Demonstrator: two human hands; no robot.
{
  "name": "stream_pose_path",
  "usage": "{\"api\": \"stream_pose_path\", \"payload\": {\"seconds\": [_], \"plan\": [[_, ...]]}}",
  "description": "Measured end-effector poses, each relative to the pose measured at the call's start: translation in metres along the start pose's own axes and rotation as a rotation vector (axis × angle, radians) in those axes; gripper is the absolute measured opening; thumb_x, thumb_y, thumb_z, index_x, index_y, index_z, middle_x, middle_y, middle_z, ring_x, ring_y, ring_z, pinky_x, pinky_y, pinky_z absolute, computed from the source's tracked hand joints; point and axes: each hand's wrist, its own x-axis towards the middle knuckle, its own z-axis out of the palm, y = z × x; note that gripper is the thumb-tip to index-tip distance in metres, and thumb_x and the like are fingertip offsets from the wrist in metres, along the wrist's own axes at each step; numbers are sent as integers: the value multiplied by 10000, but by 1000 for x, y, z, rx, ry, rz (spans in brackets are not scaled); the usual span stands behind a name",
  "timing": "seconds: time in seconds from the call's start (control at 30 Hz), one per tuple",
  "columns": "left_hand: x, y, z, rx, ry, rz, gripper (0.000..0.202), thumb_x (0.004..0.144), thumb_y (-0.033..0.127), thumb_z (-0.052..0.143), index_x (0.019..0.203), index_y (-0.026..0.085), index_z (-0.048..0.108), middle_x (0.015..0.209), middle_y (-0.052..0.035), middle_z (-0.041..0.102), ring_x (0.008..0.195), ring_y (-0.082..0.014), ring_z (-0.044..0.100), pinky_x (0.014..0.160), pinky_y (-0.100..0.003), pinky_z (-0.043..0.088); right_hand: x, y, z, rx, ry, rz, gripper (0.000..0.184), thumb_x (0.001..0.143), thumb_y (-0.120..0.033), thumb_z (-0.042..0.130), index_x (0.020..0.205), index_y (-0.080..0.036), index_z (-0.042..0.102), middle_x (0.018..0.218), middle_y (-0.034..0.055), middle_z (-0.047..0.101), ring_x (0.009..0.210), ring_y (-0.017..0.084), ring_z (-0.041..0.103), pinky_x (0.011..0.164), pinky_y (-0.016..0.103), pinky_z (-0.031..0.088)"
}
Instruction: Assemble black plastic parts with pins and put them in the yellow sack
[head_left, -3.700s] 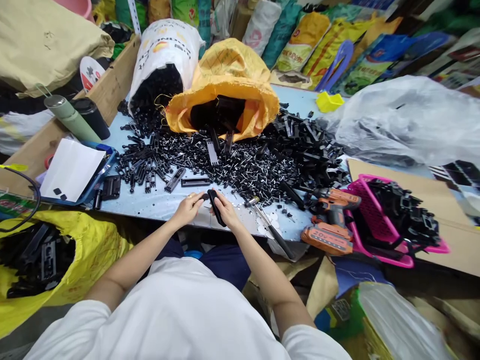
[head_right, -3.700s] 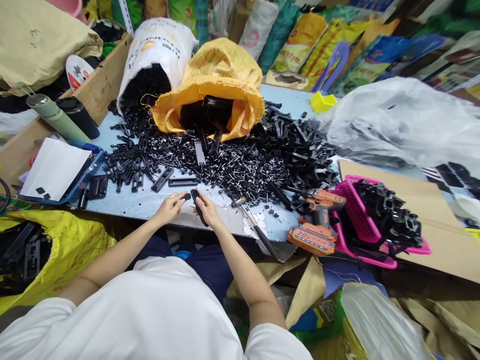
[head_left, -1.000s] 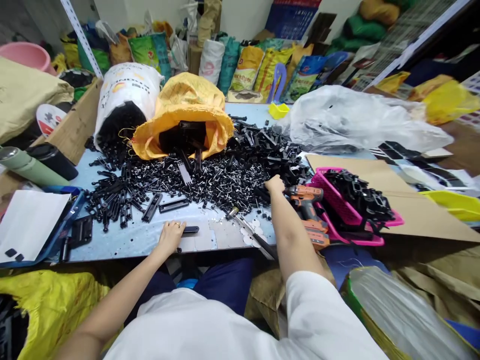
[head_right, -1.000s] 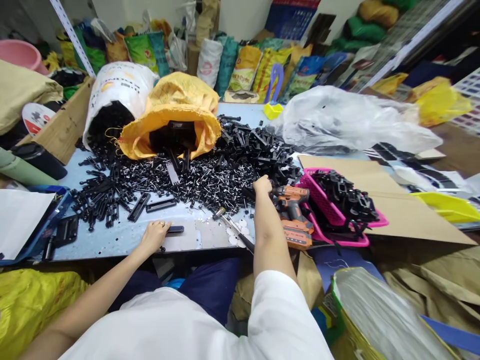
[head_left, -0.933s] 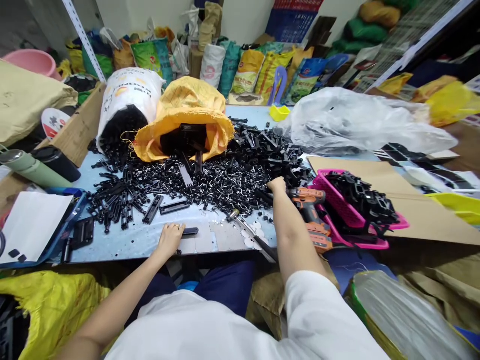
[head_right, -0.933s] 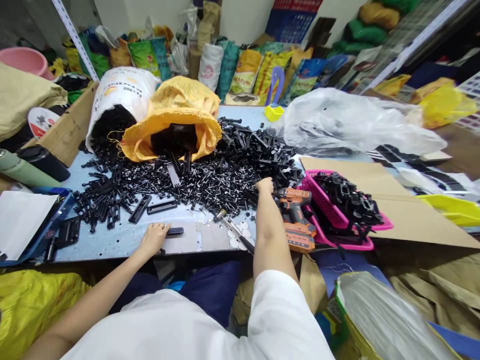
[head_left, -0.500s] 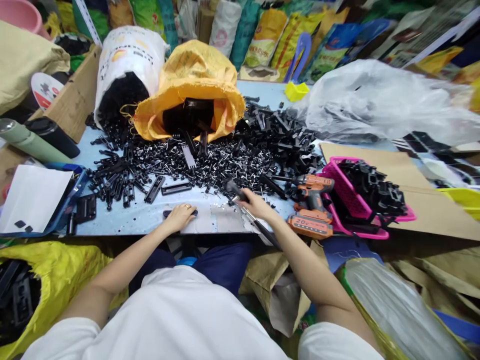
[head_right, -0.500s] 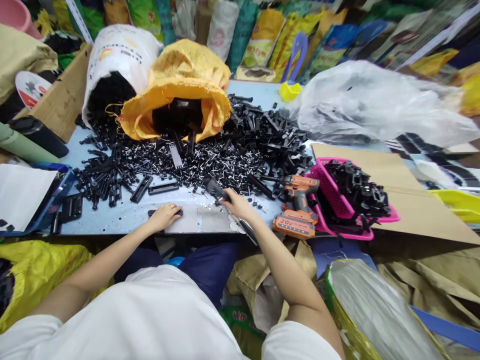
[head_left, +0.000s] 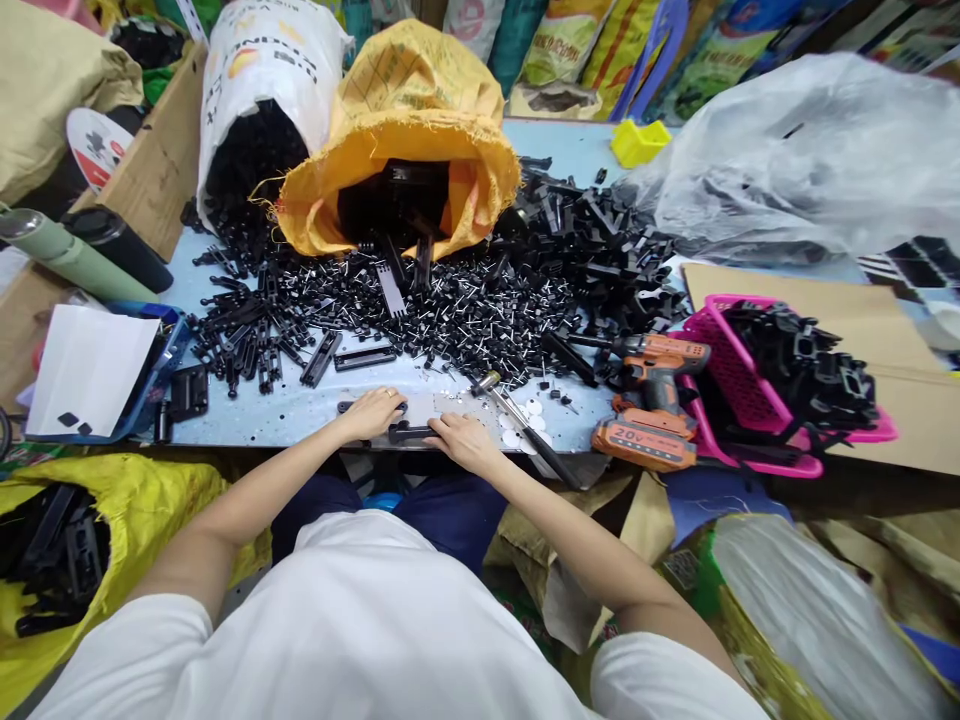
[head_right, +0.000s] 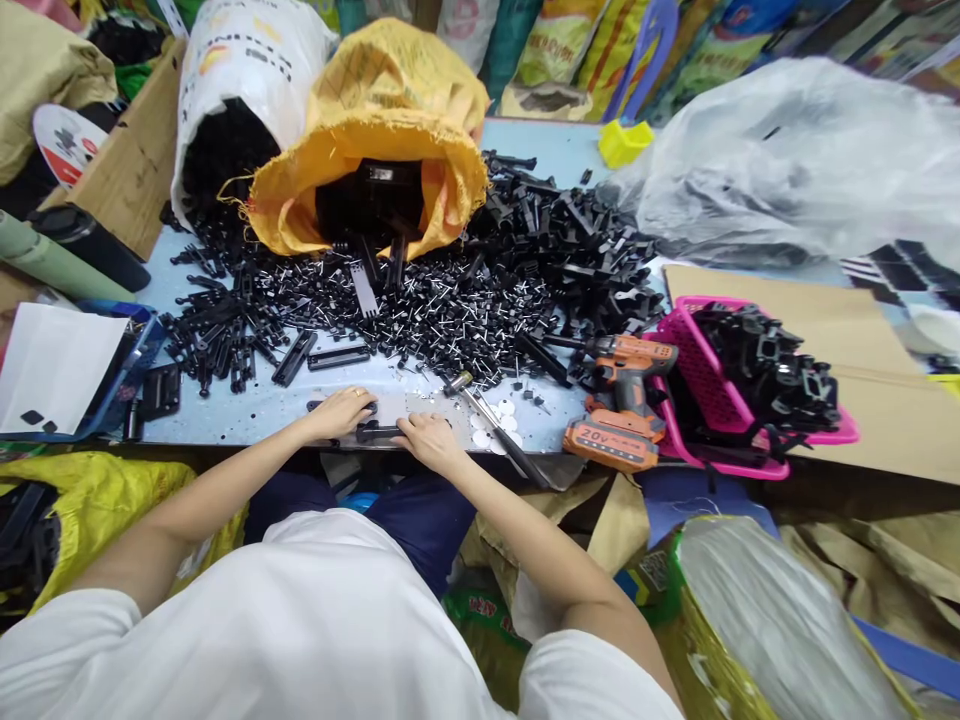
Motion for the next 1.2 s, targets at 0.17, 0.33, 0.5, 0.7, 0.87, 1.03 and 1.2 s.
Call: {"api": "stream_pose_path", "payload": {"seconds": [0.17, 0.33, 0.5, 0.7, 0.87, 1.03, 1.2], "plan": [[0, -1, 0, -8, -1, -11, 263, 930, 266, 360, 1109, 175, 530, 1038, -84, 567, 1021, -216, 513, 896, -347, 397, 5, -6, 1, 8, -54, 52, 372, 944, -482, 328, 1036, -199, 550, 939, 85, 636, 836, 189, 604, 656, 254, 337], [-9, 2, 0, -60, 87, -32, 560, 773, 565, 567, 1157, 168, 471, 1082, -104, 569, 1014, -267, 538, 879, -390, 412, 7, -8, -7, -12, 13, 80, 386, 958, -468, 284, 1050, -206, 552, 954, 90, 631, 862, 194, 575, 676, 268, 313], [-17, 0, 1, -116, 172, -52, 632, 701, 592, 628, 1145, 172, 463, 1093, -113, 571, 1002, -271, 562, 831, -367, 441, 4, -15, -22, -60, 71, 33, 353, 972, -389, 280, 1067, -191, 557, 939, 109, 621, 844, 203, 544, 689, 300, 286], [-18, -7, -2, -150, 194, -33, 594, 711, 540, 640, 1155, 189, 461, 1097, -94, 587, 1036, -262, 564, 840, -354, 447, 9, -18, -40, -56, 93, 4, 351, 973, -359, 290, 1035, -171, 579, 909, 114, 619, 844, 206, 529, 692, 303, 271], [-19, -9, 1, -155, 221, 11, 467, 767, 498, 597, 1093, 179, 501, 1024, -83, 616, 969, -237, 593, 809, -332, 456, 17, -13, -50, -84, 86, -57, 329, 974, -354, 298, 1041, -180, 570, 919, 106, 618, 850, 201, 525, 694, 300, 271], [-18, -7, 8, -129, 224, -30, 438, 787, 522, 568, 1041, 168, 527, 970, -91, 624, 911, -235, 603, 791, -333, 453, 19, -2, -39, -79, 72, -76, 355, 977, -372, 279, 1070, -187, 567, 938, 104, 617, 881, 199, 523, 717, 299, 286], [16, 2, 2, -86, 70, 17, 481, 827, 549, 508, 1118, 166, 514, 1020, -103, 607, 986, -255, 559, 827, -356, 437, 24, 26, -13, 47, 62, -61, 382, 944, -455, 356, 1079, -179, 582, 1019, 93, 614, 957, 209, 509, 794, 293, 332]]}}
